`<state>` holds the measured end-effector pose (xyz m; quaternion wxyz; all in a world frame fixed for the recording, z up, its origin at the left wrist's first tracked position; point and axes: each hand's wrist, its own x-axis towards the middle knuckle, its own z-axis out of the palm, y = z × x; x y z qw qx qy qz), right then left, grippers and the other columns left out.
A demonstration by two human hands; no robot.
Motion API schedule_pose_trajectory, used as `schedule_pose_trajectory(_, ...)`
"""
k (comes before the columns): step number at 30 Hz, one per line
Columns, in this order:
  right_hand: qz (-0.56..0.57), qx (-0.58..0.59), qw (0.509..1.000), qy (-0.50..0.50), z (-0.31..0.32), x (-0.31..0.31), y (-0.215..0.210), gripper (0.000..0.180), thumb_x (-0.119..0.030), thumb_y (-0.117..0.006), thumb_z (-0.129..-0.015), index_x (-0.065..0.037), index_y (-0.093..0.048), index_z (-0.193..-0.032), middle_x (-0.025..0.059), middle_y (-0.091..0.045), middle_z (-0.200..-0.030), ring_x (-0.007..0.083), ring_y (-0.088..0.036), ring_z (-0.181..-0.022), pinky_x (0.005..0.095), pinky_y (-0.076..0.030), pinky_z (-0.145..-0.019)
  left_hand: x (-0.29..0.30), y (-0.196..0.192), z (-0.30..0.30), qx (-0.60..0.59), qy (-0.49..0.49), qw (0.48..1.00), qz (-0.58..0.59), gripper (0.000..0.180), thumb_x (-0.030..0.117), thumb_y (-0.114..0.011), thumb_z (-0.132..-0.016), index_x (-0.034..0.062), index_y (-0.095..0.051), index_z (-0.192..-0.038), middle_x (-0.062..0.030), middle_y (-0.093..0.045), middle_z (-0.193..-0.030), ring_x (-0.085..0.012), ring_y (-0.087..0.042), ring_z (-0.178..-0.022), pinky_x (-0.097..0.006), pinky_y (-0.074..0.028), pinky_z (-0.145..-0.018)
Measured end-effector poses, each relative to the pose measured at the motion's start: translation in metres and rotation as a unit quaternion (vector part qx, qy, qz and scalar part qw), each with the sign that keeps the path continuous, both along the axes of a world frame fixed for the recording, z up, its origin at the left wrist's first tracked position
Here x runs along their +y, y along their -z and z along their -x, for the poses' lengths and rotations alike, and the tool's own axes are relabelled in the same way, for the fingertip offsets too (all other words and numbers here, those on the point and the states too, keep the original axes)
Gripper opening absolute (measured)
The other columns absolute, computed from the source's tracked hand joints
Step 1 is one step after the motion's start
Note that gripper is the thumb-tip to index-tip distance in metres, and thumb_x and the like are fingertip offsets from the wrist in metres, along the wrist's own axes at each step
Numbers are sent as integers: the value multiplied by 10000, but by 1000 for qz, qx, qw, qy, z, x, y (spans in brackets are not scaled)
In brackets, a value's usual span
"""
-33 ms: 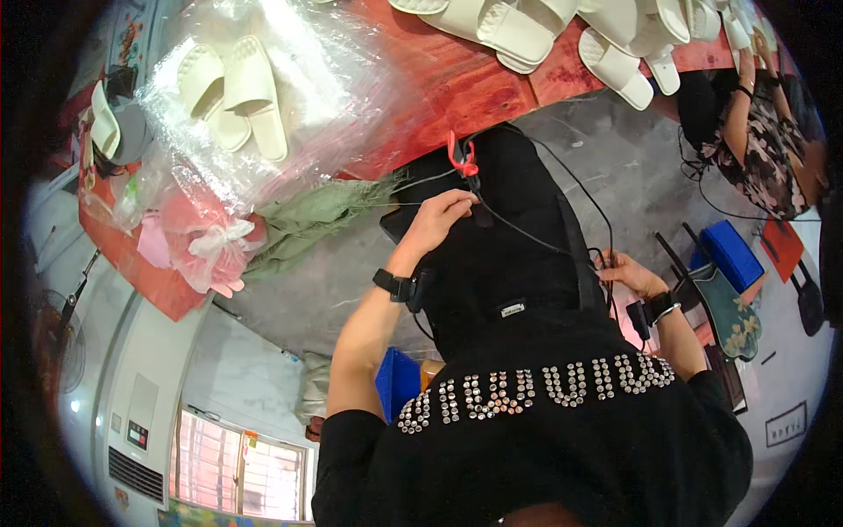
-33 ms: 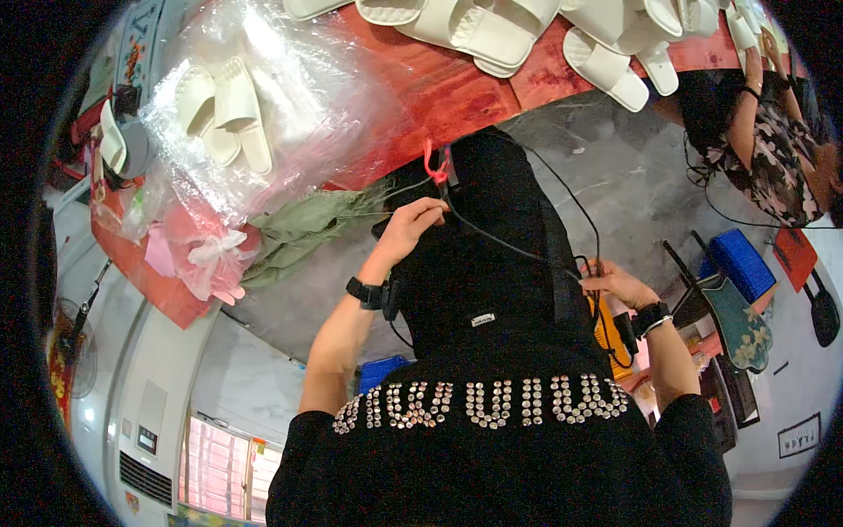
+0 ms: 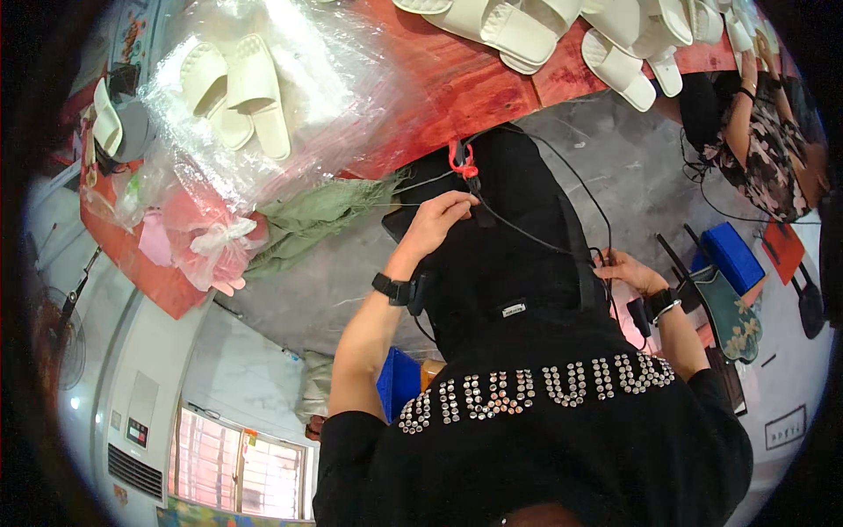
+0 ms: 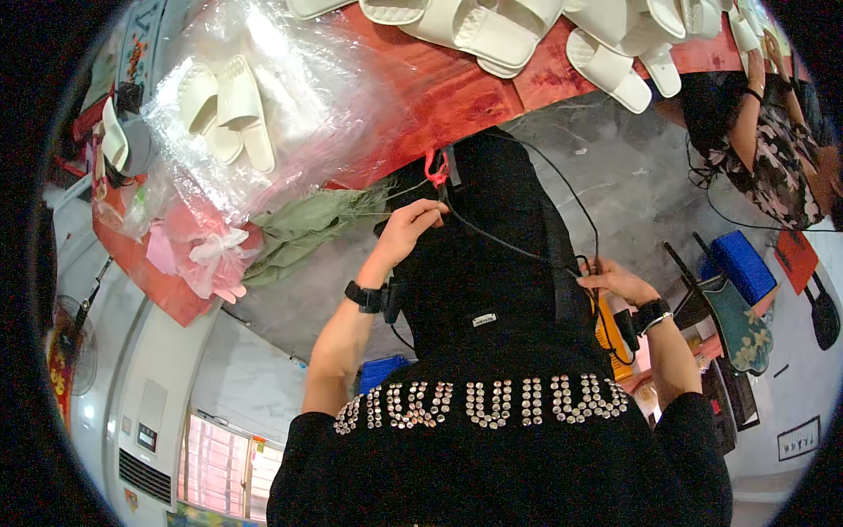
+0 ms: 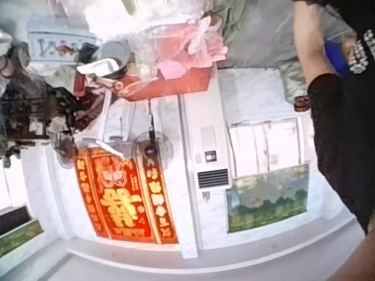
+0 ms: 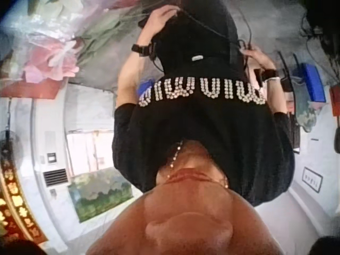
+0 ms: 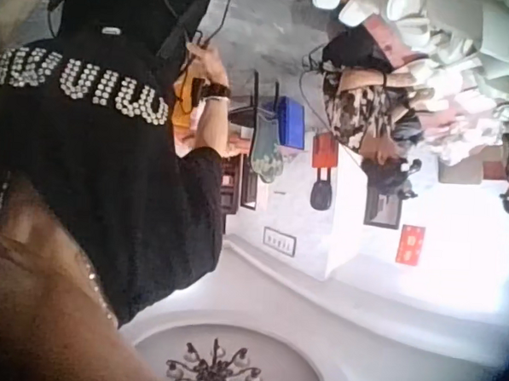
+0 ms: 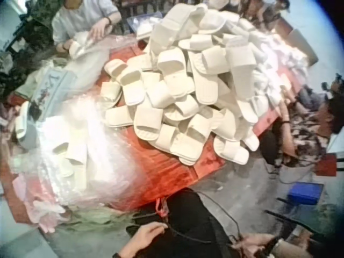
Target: Packaging pairs of white slippers into clear plastic bags and placing them into a large sack.
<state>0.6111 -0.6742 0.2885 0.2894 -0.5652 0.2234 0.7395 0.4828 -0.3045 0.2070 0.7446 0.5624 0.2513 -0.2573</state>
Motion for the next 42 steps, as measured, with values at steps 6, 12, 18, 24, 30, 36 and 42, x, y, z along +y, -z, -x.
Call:
schedule_pose_trajectory(6,-54,-416,698,-581,-55,114,9,633,-376,-671,-732,-45,-451,-1226,174,-532,-1144,342,-490,-1072,400,-407,-875,16,-34,12,-22,-40,998,-52,206,140,-512,-853,20,-620,-982,-69,-613,-837,-167,-578,-755,-265,-448,-726)
schedule_pose_trajectory(12,-232,-58,965,-109,-10,248,33,410,-280,-538,-863,-49,-477,-1197,49,-577,-796,107,-531,-718,242,-431,-626,17,-37,11,-127,123,951,-253,163,122,-552,-844,49,-614,-975,-82,-626,-911,-199,-578,-784,-280,-453,-712)
schedule_pose_trajectory(18,-165,-79,979,88,-17,232,45,293,-171,-417,-900,-68,-518,-1156,-18,-524,-661,55,-446,-558,190,-350,-504,12,-36,29,-65,-13,957,-284,157,137,-542,-849,57,-629,-953,-109,-638,-837,-244,-603,-754,-301,-466,-672)
schedule_pose_trajectory(24,-164,-21,980,114,-21,212,34,256,-199,-412,-916,-71,-519,-1110,-27,-514,-662,43,-416,-530,172,-325,-481,18,-30,26,-62,-34,944,-323,146,162,-552,-827,83,-635,-918,-103,-615,-749,-277,-587,-709,-364,-457,-609)
schedule_pose_trajectory(30,-204,-64,970,120,-14,208,30,235,-215,-444,-925,-95,-478,-1125,-14,-517,-807,56,-487,-660,200,-399,-561,14,-37,18,-166,81,958,-218,177,197,-547,-832,119,-639,-961,-67,-599,-770,-241,-557,-747,-352,-435,-668)
schedule_pose_trajectory(36,-217,-37,958,184,-1,210,30,235,-227,-465,-924,-110,-429,-1125,8,-537,-862,74,-525,-754,206,-418,-630,-2,-40,20,-156,150,943,-253,214,136,-526,-818,80,-614,-1005,-81,-588,-832,-255,-543,-793,-343,-429,-703)
schedule_pose_trajectory(42,-230,-34,965,123,-13,209,16,234,-194,-457,-924,-96,-436,-1135,0,-540,-844,66,-503,-706,196,-407,-594,15,-26,6,-47,-91,896,-432,267,-7,-567,-713,53,-562,-973,-117,-564,-968,-306,-512,-933,-371,-393,-809)
